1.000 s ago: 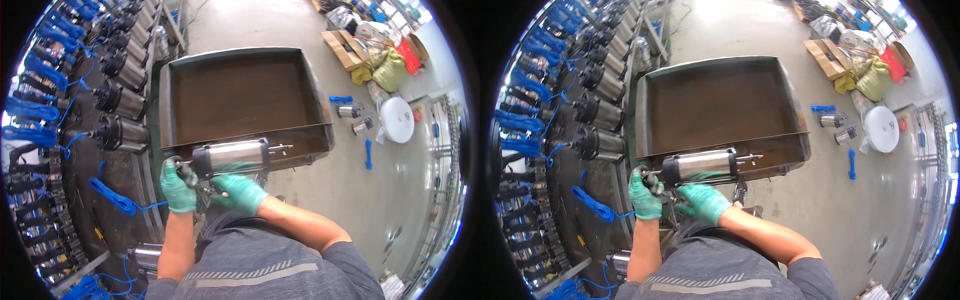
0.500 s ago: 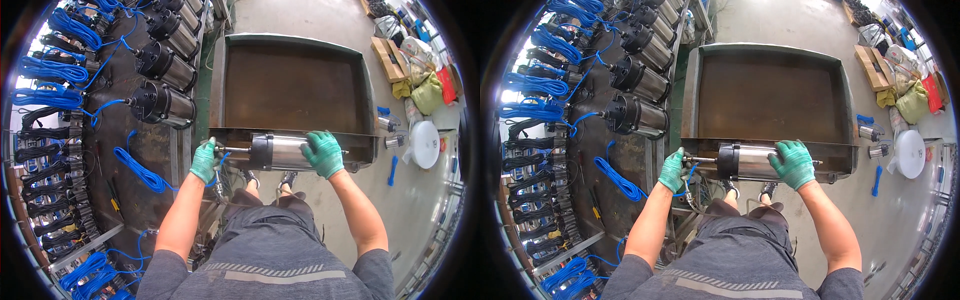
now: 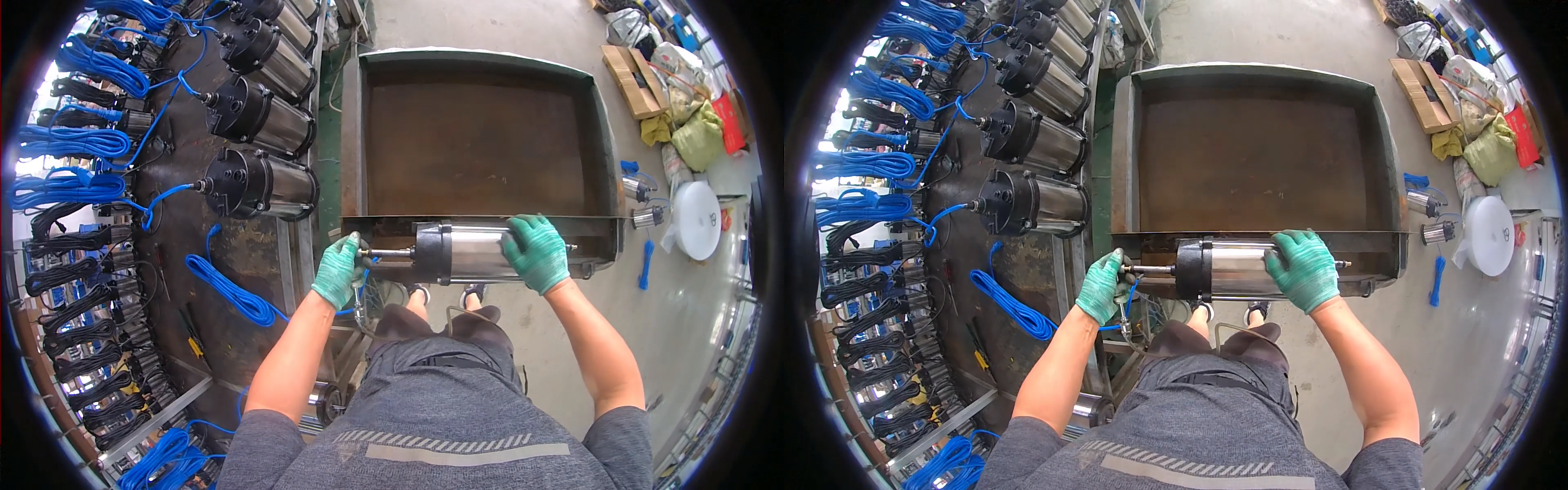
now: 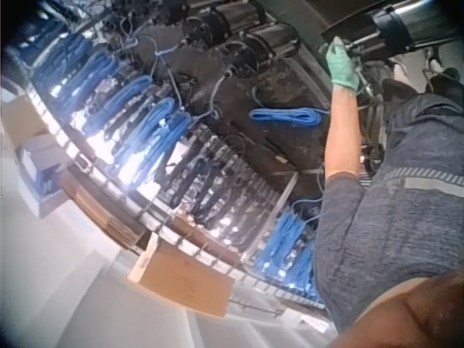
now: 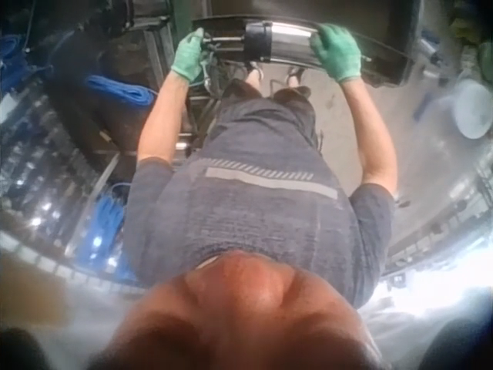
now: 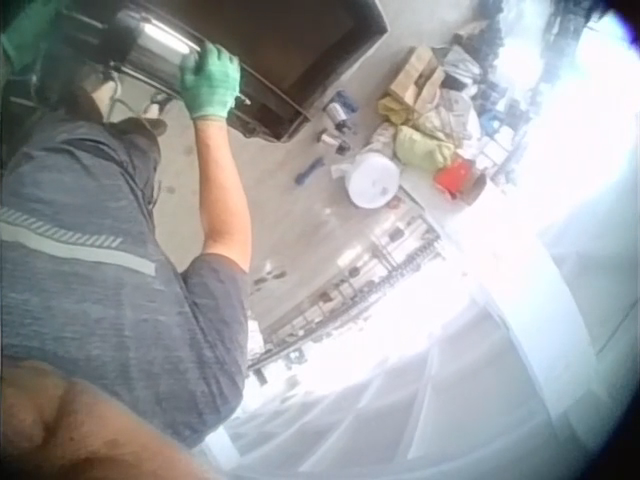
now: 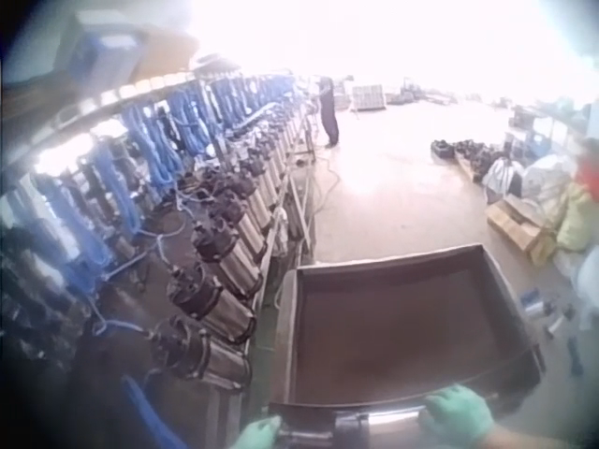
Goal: The person tests a cylindrical metal pump assembly by immersing it in a water tank, checking for leaks while rotating it, and then moving the assembly to a storage location.
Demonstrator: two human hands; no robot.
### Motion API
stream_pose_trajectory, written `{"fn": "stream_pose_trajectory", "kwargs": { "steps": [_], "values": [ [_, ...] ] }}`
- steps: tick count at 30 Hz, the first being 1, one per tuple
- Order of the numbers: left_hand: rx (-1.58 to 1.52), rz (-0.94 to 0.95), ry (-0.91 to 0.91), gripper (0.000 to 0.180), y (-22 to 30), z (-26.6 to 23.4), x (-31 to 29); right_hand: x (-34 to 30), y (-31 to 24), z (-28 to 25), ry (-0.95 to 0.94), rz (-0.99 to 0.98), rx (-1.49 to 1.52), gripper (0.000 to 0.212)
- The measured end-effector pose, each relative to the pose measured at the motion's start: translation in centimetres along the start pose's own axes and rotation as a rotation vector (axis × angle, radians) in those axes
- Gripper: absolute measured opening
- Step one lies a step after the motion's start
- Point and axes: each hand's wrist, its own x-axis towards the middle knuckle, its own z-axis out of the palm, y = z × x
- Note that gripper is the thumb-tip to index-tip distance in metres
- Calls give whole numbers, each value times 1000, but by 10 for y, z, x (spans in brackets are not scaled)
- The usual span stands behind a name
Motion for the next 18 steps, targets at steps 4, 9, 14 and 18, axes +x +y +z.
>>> {"fn": "stream_pose_trajectory", "kwargs": {
  "steps": [4, 9, 14, 18],
  "values": [
    [38, -8, 44, 26, -1, 2, 3, 1, 0, 0, -5, 2, 24, 28],
    [139, -3, 68, 25, 2, 7, 6, 1, -1, -1, 18, 22, 8, 31],
    [147, -4, 119, 25, 3, 12, 4, 0, 2, 2, 17, 31, -3, 35],
    [168, 10, 123, 26, 2, 12, 5, -3, 3, 4, 18, 28, -17, 37]
  ]
}}
